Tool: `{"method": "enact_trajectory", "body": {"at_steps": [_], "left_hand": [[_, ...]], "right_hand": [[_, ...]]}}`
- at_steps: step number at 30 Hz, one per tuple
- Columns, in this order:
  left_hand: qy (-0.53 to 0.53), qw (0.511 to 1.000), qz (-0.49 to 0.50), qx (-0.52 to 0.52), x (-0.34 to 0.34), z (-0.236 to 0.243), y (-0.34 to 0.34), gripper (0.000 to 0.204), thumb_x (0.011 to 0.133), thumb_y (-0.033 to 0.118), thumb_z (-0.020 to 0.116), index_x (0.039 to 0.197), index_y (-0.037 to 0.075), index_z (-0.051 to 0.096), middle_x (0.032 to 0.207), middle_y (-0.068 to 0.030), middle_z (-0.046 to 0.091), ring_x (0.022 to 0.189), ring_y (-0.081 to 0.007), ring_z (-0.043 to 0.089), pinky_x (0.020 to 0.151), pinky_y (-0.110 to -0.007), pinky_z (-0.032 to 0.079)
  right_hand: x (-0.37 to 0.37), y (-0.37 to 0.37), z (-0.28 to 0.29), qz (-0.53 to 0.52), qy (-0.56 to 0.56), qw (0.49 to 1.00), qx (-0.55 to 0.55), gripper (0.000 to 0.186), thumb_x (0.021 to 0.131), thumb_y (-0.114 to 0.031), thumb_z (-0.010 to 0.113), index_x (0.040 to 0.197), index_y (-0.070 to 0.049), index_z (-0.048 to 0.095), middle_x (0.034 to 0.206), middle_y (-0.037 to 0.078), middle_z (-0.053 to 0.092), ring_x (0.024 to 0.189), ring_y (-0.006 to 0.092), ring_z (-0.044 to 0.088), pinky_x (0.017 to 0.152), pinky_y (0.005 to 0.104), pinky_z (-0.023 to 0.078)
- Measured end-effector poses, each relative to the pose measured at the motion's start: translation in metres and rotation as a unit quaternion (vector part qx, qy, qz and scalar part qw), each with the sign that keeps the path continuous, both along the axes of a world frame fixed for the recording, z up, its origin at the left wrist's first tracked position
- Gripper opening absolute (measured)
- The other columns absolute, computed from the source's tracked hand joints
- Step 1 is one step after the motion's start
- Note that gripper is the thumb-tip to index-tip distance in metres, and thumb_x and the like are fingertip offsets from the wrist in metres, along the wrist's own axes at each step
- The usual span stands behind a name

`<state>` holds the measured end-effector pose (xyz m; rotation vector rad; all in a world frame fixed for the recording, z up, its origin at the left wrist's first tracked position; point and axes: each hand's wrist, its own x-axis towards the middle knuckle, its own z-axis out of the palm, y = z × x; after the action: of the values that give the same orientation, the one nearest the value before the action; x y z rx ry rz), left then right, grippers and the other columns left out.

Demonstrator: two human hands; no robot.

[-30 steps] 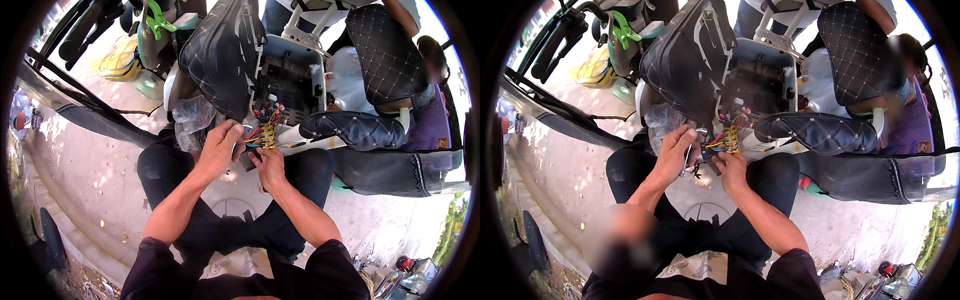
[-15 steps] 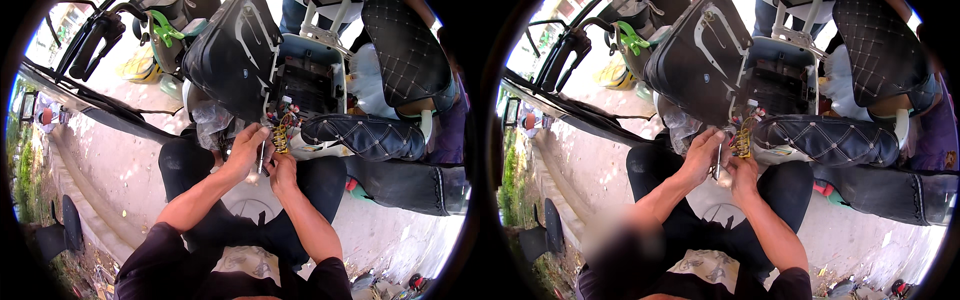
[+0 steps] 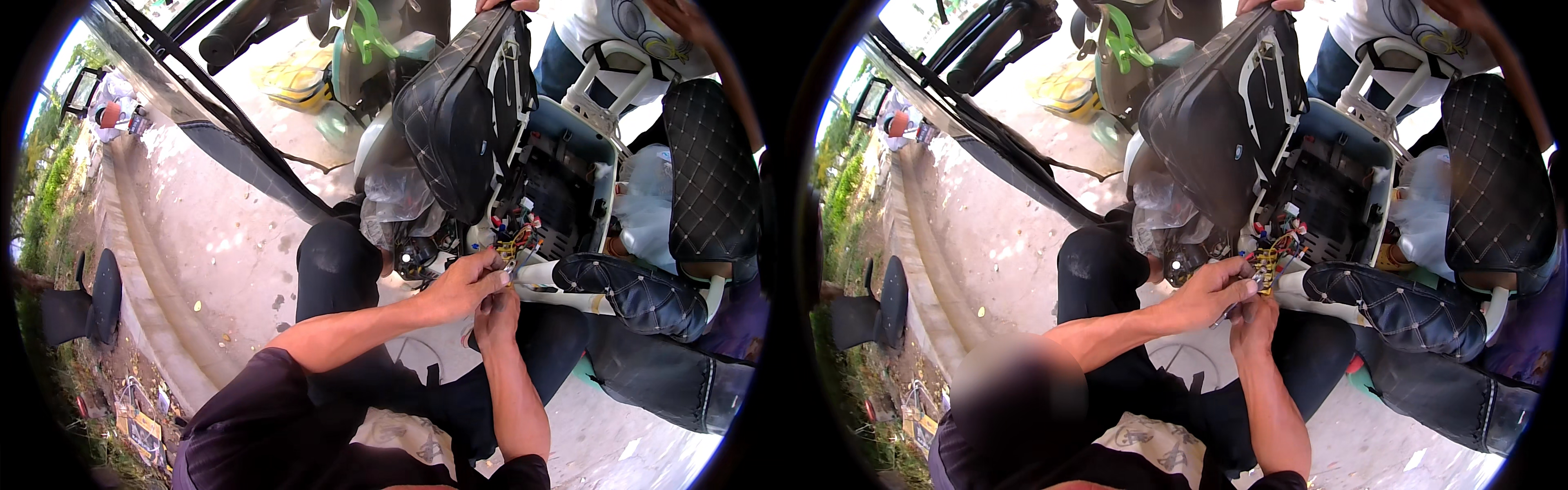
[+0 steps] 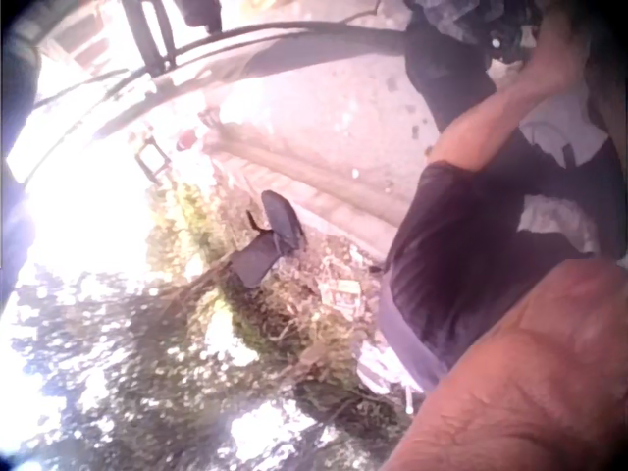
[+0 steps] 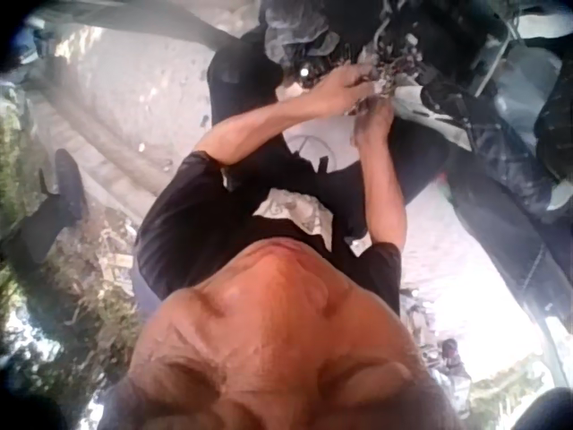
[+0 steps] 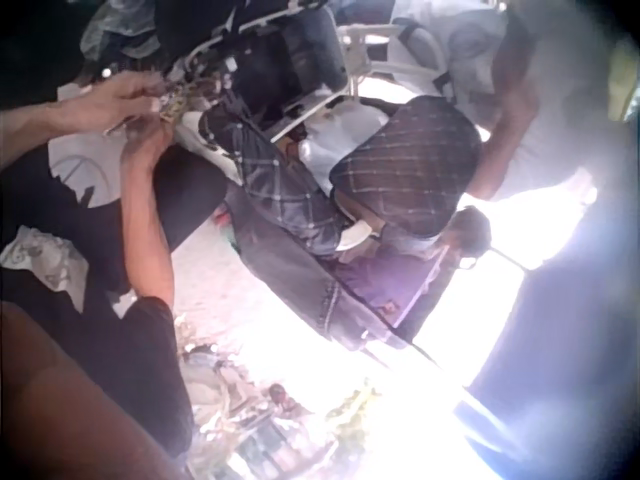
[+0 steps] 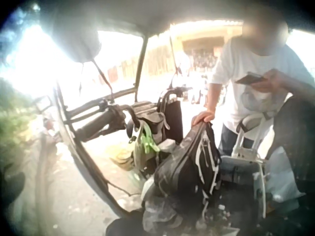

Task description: The person sits on the ground and works on the scooter's wiring under the seat. They connect and disconnect wires to a yellow terminal block and handle a black rectangular electronic component, repeatedly attaching and detaching it.

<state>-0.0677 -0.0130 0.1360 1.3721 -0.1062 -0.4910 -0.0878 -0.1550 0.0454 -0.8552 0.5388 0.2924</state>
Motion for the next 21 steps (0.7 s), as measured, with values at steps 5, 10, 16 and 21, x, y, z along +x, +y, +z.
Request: {"method": "enact_trajectory", "body": {"at_steps": [5,10,16,21], "left_hand": [[0.017,1.000,0.016,-0.008,0.001,0.000,0.011,0.023,0.106,0.022,0.053,0.103,-0.001,0.053,0.079,-0.0067,0.066,0.064,-0.0108,0.060,0.059,-0.027,0.046],[0.029,0.996,0.085,-0.028,0.004,0.000,0.030,0.022,0.106,0.022,0.053,0.105,0.000,0.055,0.079,-0.0074,0.067,0.064,-0.0109,0.059,0.057,-0.026,0.045],[0.026,0.980,0.187,-0.060,0.015,0.006,0.067,0.024,0.105,0.025,0.056,0.108,0.002,0.057,0.080,-0.0067,0.067,0.065,-0.0103,0.058,0.058,-0.025,0.045],[-0.005,0.951,0.286,-0.118,0.026,0.015,0.094,0.019,0.104,0.023,0.058,0.104,0.004,0.059,0.080,-0.0058,0.066,0.064,-0.0111,0.056,0.060,-0.025,0.045]], "right_hand": [[0.000,0.002,0.008,0.018,-0.010,1.000,-0.007,0.028,0.087,-0.005,0.057,0.114,-0.002,0.060,0.094,0.004,0.061,0.077,0.0157,0.057,0.065,0.0320,0.047],[0.001,0.008,0.015,-0.007,0.003,1.000,-0.011,0.020,0.093,0.000,0.052,0.113,-0.002,0.057,0.117,0.008,0.064,0.110,0.0188,0.063,0.099,0.0413,0.051],[-0.001,0.010,0.007,-0.033,0.012,0.999,-0.015,0.024,0.090,0.003,0.056,0.113,-0.004,0.058,0.113,0.005,0.064,0.107,0.0167,0.060,0.098,0.0457,0.050],[0.000,0.011,0.011,-0.039,0.005,0.999,-0.003,0.024,0.090,0.005,0.055,0.112,-0.005,0.058,0.110,0.004,0.063,0.104,0.0158,0.059,0.098,0.0467,0.051]]}}
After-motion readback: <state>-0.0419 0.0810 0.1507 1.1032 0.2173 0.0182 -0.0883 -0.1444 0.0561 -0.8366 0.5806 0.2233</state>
